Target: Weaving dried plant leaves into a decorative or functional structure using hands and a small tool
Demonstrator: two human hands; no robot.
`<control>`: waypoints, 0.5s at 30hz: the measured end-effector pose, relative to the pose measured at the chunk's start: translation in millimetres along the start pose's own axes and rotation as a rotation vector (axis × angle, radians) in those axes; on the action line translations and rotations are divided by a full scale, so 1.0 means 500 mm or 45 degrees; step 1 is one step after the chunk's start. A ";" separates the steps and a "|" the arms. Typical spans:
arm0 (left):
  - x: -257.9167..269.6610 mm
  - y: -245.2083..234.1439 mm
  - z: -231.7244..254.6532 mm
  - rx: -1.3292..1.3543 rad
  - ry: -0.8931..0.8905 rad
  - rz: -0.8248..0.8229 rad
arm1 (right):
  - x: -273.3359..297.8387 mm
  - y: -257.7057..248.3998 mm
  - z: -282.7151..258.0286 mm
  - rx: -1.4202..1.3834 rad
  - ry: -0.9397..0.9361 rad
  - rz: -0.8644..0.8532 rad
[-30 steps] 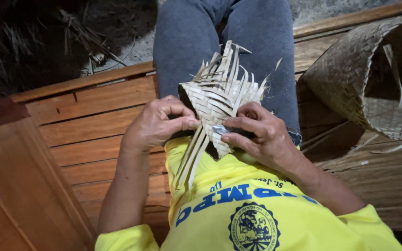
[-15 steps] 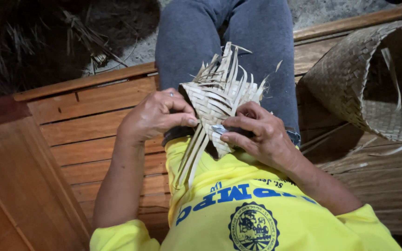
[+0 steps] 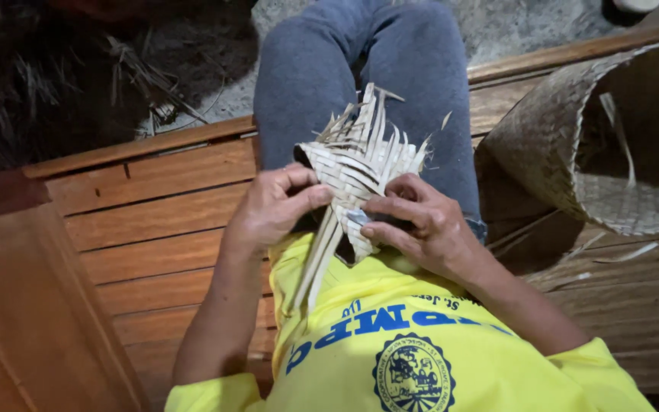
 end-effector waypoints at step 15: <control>-0.023 0.043 -0.061 0.684 -0.004 0.090 | -0.107 -0.020 -0.037 -0.001 -0.394 -0.467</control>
Point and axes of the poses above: each hand's wrist, its own x-axis away from the middle knuckle, its own y-axis out of the palm, z = x × y, the point moved 7 cm from there along -x, towards the middle knuckle, and after that the axes turned 15 degrees about -z, right-handed, at the moved point
